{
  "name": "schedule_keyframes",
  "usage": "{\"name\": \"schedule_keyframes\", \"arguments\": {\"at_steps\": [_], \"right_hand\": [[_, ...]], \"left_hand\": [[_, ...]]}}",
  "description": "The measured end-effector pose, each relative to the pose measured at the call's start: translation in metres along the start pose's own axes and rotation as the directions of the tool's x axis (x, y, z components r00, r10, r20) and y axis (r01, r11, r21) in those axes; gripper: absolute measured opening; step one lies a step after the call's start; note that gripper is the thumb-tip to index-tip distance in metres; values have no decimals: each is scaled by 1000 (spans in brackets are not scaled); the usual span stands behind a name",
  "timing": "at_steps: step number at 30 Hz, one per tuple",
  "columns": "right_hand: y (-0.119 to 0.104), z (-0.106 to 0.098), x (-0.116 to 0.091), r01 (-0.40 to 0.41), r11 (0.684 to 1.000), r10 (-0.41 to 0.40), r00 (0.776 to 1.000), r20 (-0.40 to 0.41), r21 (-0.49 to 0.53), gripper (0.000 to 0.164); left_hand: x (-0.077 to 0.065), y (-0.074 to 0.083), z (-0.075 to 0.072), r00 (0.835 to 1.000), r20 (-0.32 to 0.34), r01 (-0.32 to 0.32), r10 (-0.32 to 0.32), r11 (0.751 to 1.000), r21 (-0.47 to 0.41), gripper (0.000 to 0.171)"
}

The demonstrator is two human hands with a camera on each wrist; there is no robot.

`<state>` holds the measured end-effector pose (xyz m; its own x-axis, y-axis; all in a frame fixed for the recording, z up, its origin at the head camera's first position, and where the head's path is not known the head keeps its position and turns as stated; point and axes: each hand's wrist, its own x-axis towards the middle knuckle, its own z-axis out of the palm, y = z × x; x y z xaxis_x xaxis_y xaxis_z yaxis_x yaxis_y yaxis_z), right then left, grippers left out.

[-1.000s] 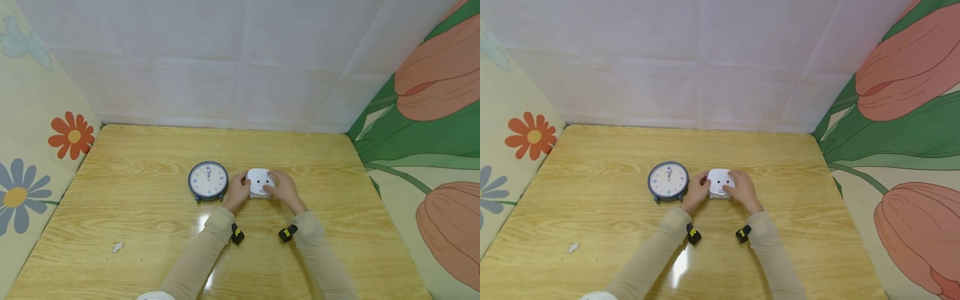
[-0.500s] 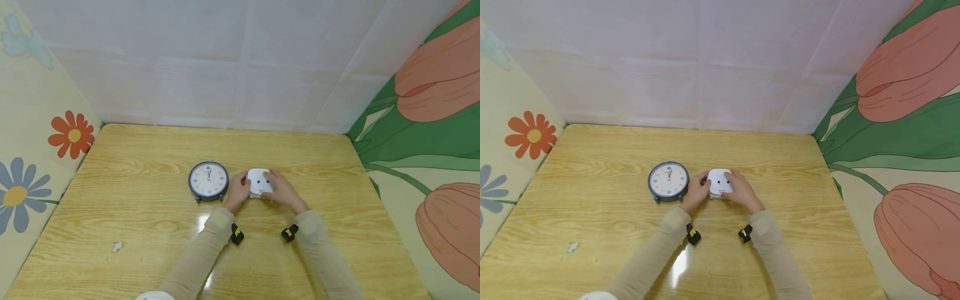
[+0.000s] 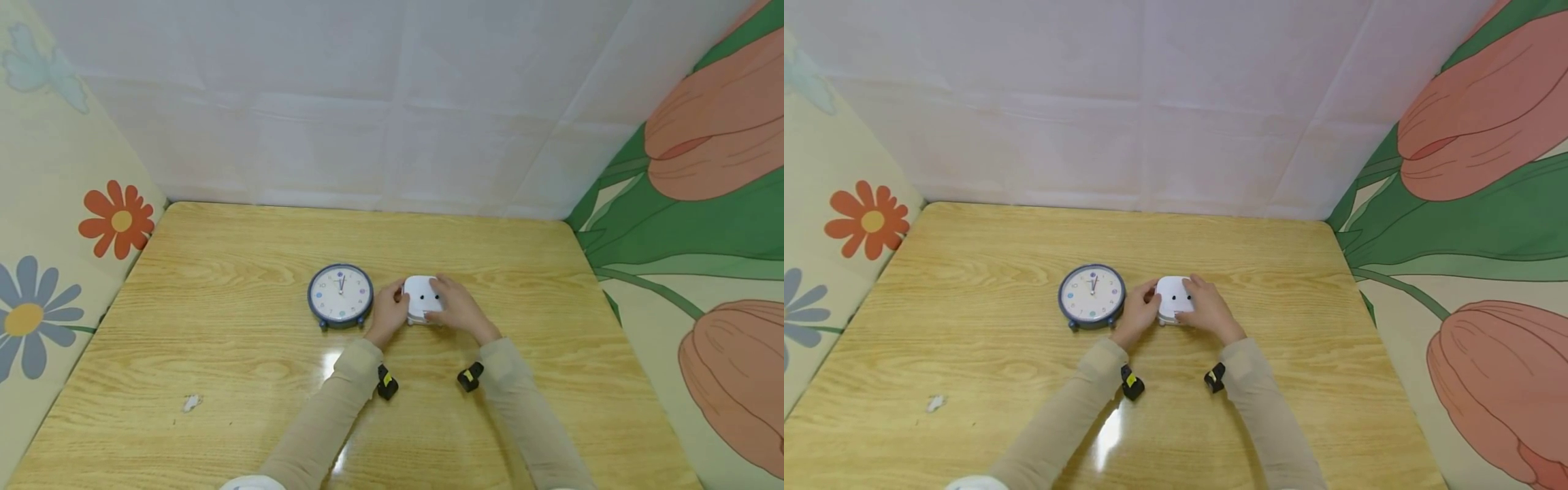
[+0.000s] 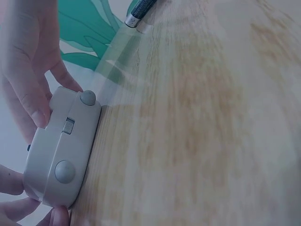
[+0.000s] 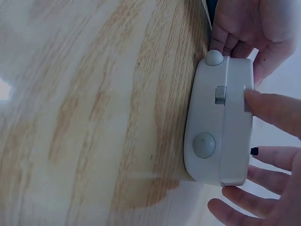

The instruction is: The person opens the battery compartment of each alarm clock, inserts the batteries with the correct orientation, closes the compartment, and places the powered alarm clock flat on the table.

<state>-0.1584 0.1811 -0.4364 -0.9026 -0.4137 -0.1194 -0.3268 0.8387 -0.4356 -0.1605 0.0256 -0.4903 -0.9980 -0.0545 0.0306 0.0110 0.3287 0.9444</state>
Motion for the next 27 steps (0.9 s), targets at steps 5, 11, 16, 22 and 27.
{"name": "schedule_keyframes", "arguments": {"at_steps": [5, 11, 16, 22, 27], "right_hand": [[1, -2, -1, 4, 999, -3, 1000, 19, -46, 66], [1, -3, -1, 40, 994, -38, 999, 22, -103, 63], [2, -2, 0, 65, 991, -64, 998, 17, -113, 58], [0, -1, 1, 96, 977, -91, 995, 39, -190, 55], [-1, -1, 1, 92, 976, -84, 995, 50, -199, 55]], "left_hand": [[-1, 2, 0, 999, 20, 29, -30, 1000, 10, 35], [-1, 3, 1, 998, 41, 56, -56, 998, 4, 35], [-2, 4, 0, 998, 28, 47, -48, 999, 12, 36], [-3, 5, -2, 998, 28, 48, -49, 999, 25, 36], [-4, 6, -2, 998, 41, 51, -52, 998, 26, 36]]}}
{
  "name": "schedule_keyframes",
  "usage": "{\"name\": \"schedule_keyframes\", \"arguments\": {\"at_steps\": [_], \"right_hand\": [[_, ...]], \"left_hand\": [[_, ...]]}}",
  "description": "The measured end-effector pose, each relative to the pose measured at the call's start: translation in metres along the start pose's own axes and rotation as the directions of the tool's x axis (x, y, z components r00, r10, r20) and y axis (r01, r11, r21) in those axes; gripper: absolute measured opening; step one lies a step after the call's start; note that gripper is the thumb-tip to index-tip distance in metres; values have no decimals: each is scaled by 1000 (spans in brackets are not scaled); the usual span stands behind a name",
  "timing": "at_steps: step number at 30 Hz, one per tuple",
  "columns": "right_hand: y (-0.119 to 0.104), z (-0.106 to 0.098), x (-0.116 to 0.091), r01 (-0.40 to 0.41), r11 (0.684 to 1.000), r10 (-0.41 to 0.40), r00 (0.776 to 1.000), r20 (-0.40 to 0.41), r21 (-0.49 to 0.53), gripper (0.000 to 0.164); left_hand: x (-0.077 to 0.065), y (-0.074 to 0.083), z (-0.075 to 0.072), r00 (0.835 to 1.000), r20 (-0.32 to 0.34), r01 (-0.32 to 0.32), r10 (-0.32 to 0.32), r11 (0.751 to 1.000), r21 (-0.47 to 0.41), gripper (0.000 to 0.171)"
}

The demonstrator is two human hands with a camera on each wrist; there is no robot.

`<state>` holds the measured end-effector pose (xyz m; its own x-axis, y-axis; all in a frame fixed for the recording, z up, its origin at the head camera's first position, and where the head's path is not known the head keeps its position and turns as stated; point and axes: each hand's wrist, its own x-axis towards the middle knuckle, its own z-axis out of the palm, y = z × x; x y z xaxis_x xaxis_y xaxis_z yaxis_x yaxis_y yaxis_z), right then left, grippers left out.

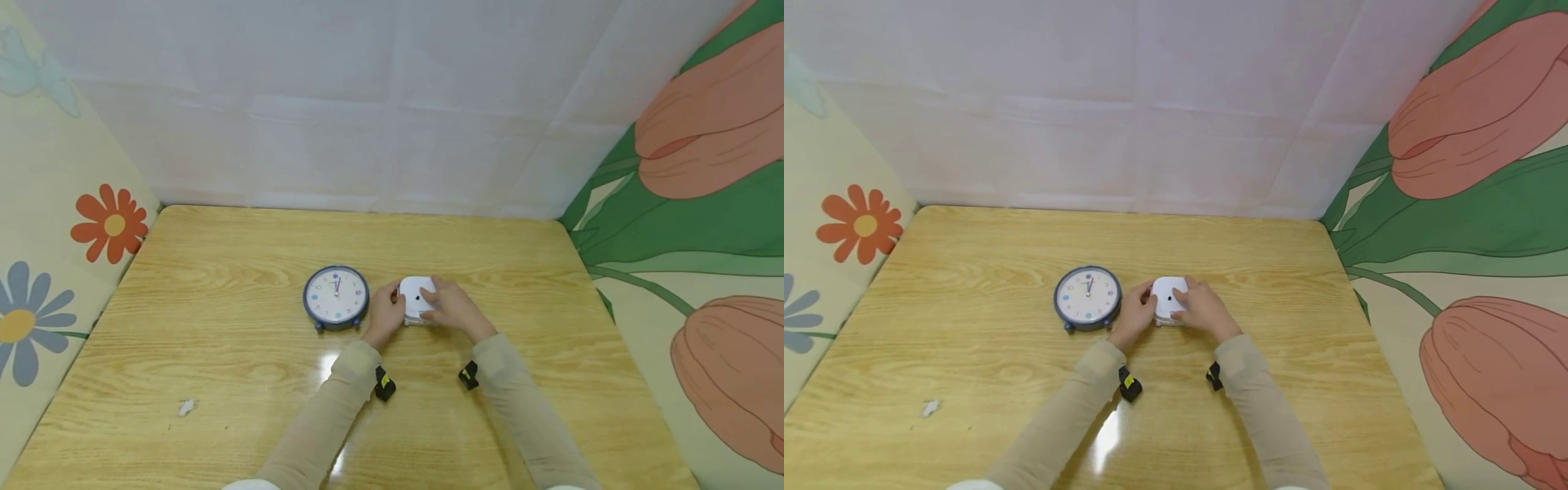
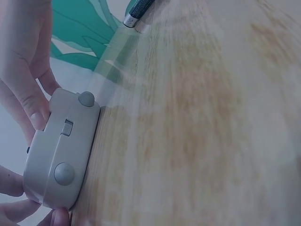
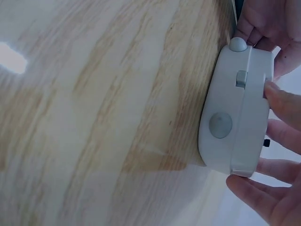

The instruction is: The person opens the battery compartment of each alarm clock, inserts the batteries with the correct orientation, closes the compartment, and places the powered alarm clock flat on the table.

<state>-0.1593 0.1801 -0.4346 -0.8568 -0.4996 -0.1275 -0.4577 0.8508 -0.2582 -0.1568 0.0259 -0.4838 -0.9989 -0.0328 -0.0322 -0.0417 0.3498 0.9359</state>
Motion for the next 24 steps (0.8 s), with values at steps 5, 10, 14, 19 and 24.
{"name": "schedule_keyframes", "arguments": {"at_steps": [5, 10, 14, 19, 24], "right_hand": [[0, 0, 0, -7, 1000, 7, 1000, 6, -13, 55], [0, 0, 0, -19, 1000, 19, 1000, 17, -21, 56], [-3, -3, -1, -13, 997, 14, 1000, 5, -78, 55], [-5, -1, -1, 136, 973, -159, 981, -112, -184, 30], [-8, 7, -3, 282, 924, -342, 911, -229, -259, 8]], "left_hand": [[2, -2, 1, 1000, -11, -12, 12, 1000, 10, 35], [3, -3, 2, 1000, -14, -15, 16, 1000, 20, 35], [2, -3, 1, 1000, 10, -4, 4, 1000, 2, 36], [2, -3, 2, 999, -8, -52, 52, 999, -6, 33], [2, -3, 1, 997, -22, -71, 71, 997, -4, 33]]}}
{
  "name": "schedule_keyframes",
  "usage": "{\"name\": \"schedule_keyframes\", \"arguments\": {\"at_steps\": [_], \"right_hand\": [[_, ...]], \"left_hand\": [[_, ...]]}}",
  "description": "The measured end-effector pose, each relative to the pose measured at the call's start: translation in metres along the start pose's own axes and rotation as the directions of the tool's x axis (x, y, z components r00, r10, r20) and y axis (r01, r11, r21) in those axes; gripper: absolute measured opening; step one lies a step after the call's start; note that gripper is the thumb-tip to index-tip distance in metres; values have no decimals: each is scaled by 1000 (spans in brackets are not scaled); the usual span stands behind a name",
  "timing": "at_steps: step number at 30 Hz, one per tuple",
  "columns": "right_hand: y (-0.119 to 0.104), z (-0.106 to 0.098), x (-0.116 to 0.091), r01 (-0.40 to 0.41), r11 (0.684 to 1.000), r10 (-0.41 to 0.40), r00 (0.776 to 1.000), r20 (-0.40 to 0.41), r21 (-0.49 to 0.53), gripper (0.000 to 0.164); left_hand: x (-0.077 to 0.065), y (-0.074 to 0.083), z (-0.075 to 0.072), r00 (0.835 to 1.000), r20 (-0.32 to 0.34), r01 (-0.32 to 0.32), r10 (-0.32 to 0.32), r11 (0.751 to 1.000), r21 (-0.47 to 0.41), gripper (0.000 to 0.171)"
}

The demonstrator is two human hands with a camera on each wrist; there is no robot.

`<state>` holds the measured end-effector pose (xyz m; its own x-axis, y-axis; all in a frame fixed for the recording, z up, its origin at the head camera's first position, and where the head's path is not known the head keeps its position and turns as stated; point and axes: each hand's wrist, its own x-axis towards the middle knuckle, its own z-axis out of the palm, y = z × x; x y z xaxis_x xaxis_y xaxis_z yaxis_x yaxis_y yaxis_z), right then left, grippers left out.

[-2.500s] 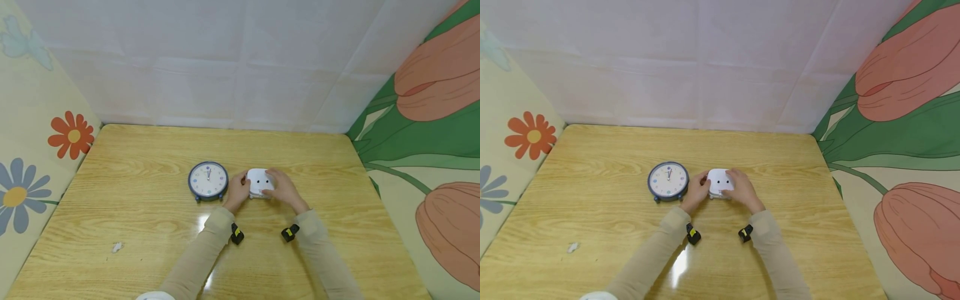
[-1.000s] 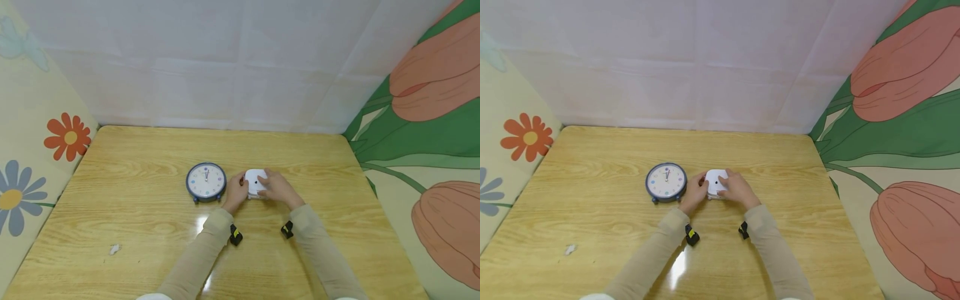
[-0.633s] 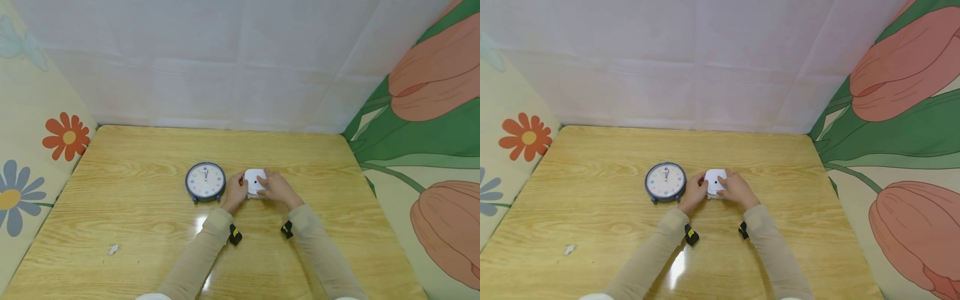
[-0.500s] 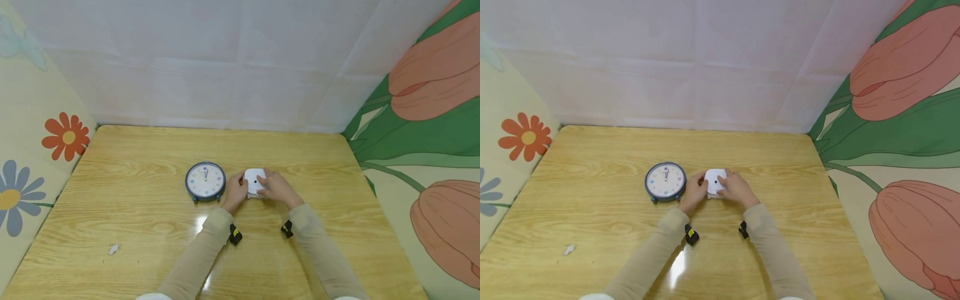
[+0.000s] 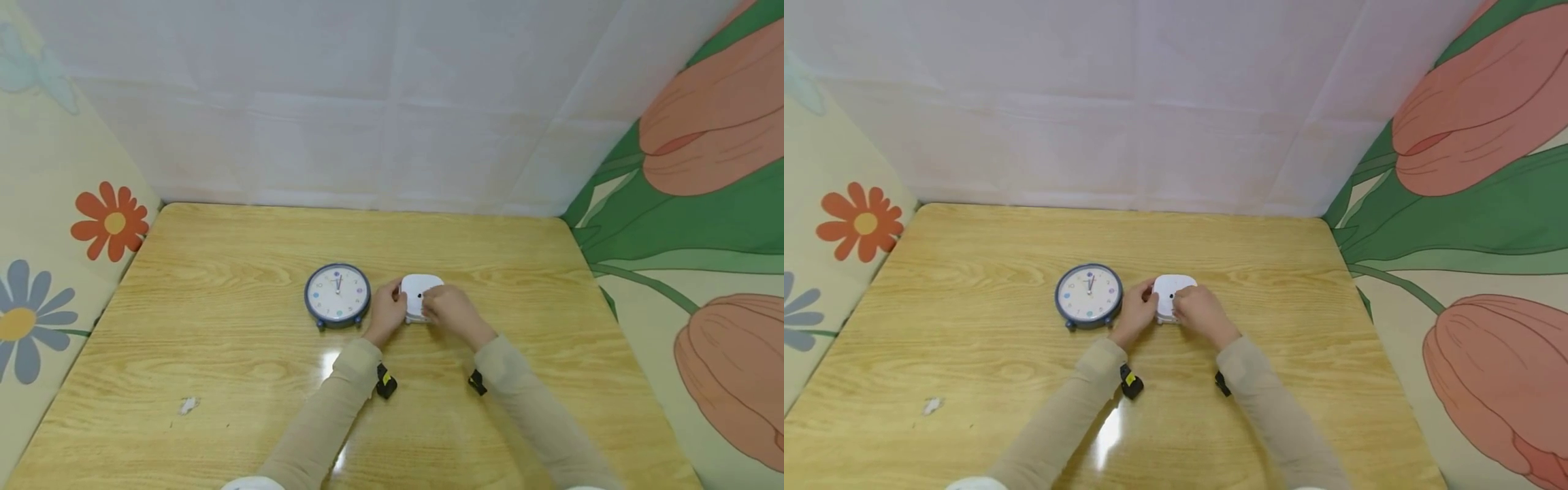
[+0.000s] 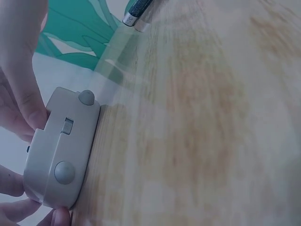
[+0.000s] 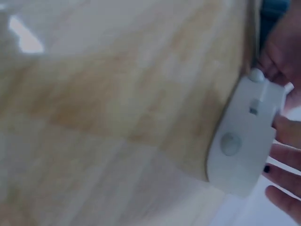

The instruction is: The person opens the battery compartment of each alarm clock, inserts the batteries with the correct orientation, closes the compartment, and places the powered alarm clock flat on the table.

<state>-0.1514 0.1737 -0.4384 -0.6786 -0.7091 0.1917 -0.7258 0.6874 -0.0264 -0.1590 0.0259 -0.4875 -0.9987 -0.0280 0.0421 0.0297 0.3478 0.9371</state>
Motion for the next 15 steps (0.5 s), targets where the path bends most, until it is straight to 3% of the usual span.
{"name": "schedule_keyframes", "arguments": {"at_steps": [6, 15], "right_hand": [[-9, 7, -7, 29, 990, -38, 997, -67, -135, 8], [-15, 14, -9, -21, 977, 11, 999, -51, -211, 14]], "left_hand": [[1, 1, 0, 1000, -3, -7, 7, 1000, 6, 33], [1, -1, 1, 1000, -6, -15, 15, 999, 30, 33]]}}
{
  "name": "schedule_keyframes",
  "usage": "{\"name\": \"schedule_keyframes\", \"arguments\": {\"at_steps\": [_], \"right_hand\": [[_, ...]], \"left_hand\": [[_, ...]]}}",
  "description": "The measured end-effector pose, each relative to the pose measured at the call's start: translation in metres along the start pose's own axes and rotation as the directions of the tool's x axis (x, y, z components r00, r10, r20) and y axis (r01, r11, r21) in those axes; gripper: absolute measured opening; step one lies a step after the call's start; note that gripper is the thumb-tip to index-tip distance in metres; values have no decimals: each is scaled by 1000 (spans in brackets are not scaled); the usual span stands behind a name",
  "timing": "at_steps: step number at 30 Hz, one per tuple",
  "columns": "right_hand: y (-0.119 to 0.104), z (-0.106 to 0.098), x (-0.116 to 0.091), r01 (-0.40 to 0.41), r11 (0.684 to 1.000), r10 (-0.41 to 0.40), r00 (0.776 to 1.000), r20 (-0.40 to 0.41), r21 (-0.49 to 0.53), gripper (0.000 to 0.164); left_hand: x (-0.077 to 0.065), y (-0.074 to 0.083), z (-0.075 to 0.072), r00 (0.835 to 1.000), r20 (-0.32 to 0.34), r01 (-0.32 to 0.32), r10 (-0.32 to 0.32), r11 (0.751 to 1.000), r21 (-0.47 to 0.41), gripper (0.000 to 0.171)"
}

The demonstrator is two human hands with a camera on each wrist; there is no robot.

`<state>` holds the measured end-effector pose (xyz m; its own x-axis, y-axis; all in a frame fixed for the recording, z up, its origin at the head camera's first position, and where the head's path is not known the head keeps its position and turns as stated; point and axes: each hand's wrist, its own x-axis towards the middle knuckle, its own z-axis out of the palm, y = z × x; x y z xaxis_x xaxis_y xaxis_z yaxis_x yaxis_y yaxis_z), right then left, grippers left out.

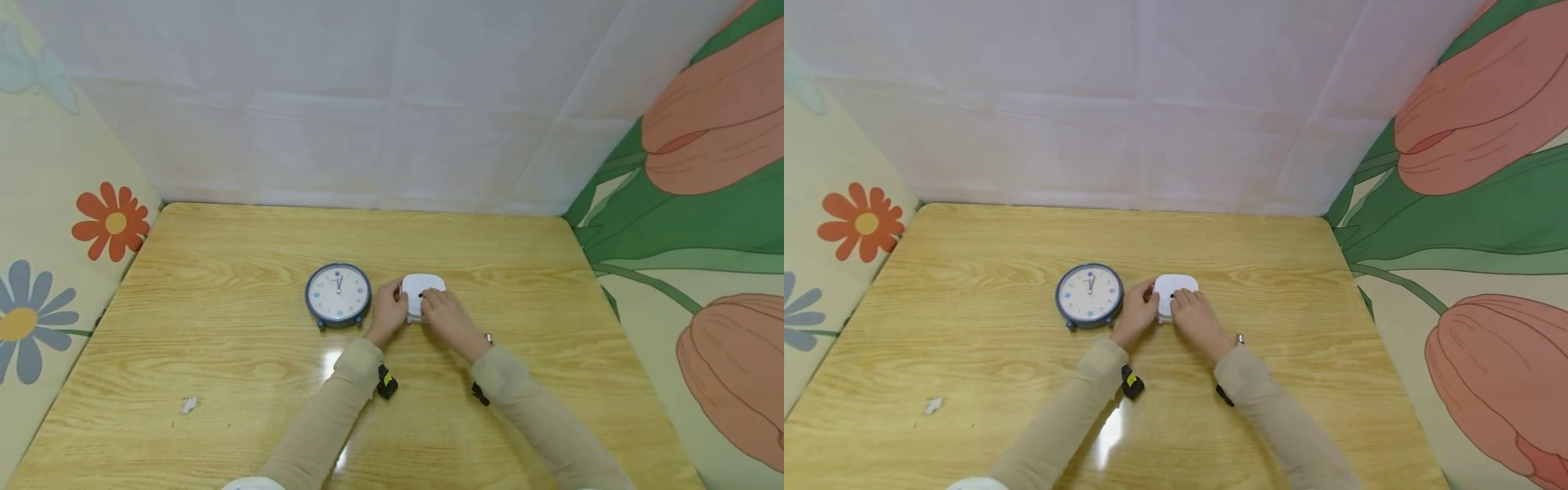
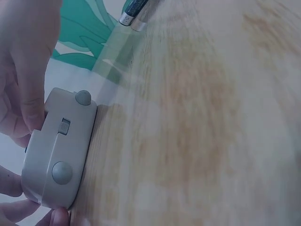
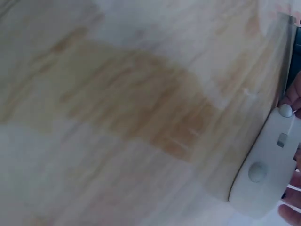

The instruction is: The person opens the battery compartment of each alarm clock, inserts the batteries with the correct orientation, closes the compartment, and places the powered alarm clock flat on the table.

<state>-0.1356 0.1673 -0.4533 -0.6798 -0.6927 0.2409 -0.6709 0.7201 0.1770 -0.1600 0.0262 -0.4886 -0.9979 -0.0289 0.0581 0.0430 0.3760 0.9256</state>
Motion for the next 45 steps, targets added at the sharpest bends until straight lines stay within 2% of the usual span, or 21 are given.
{"name": "schedule_keyframes", "arguments": {"at_steps": [4, 12, 18, 22, 23, 25, 29, 30, 34, 41, 45], "right_hand": [[0, 3, -1, 31, 998, -33, 999, -30, -50, 15], [-3, 4, -1, 79, 987, -80, 997, -3, -137, 20], [-3, 3, -2, 75, 989, -75, 997, 5, -127, 20], [-2, 3, -1, 54, 994, -54, 999, -3, -96, 16], [-2, 3, -1, 48, 995, -48, 999, -5, -91, 15], [-1, 3, 0, 38, 996, -38, 999, -4, -83, 14], [-1, 2, 0, 37, 997, -36, 999, 11, -65, 12], [0, 1, 0, 36, 998, -35, 999, 18, -58, 12], [0, -2, 2, 29, 999, -28, 998, 50, -16, 11], [0, -7, 3, -8, 999, 5, 998, 62, 51, 12], [-1, -8, 2, -31, 997, 27, 998, 65, 69, 17]], "left_hand": [[0, 0, 0, 1000, -9, -9, 9, 1000, 12, 33], [-1, 2, 0, 1000, -21, -20, 21, 998, 51, 33], [-3, 4, 1, 999, -16, -50, 51, 998, 33, 33], [-4, 1, 1, 996, -30, -85, 85, 996, -12, 34], [-3, -1, 2, 992, -46, -118, 117, 993, -19, 34], [-2, -3, 2, 991, -50, -127, 126, 992, -27, 34], [-2, -4, 2, 993, -47, -110, 109, 994, -24, 34], [-2, -2, 2, 996, -30, -79, 78, 997, -21, 35], [-3, 1, 2, 998, -26, -57, 57, 998, 14, 34], [-3, 2, 4, 998, -28, -52, 53, 998, 44, 35], [-3, 1, 4, 999, -28, -46, 47, 998, 47, 35]]}}
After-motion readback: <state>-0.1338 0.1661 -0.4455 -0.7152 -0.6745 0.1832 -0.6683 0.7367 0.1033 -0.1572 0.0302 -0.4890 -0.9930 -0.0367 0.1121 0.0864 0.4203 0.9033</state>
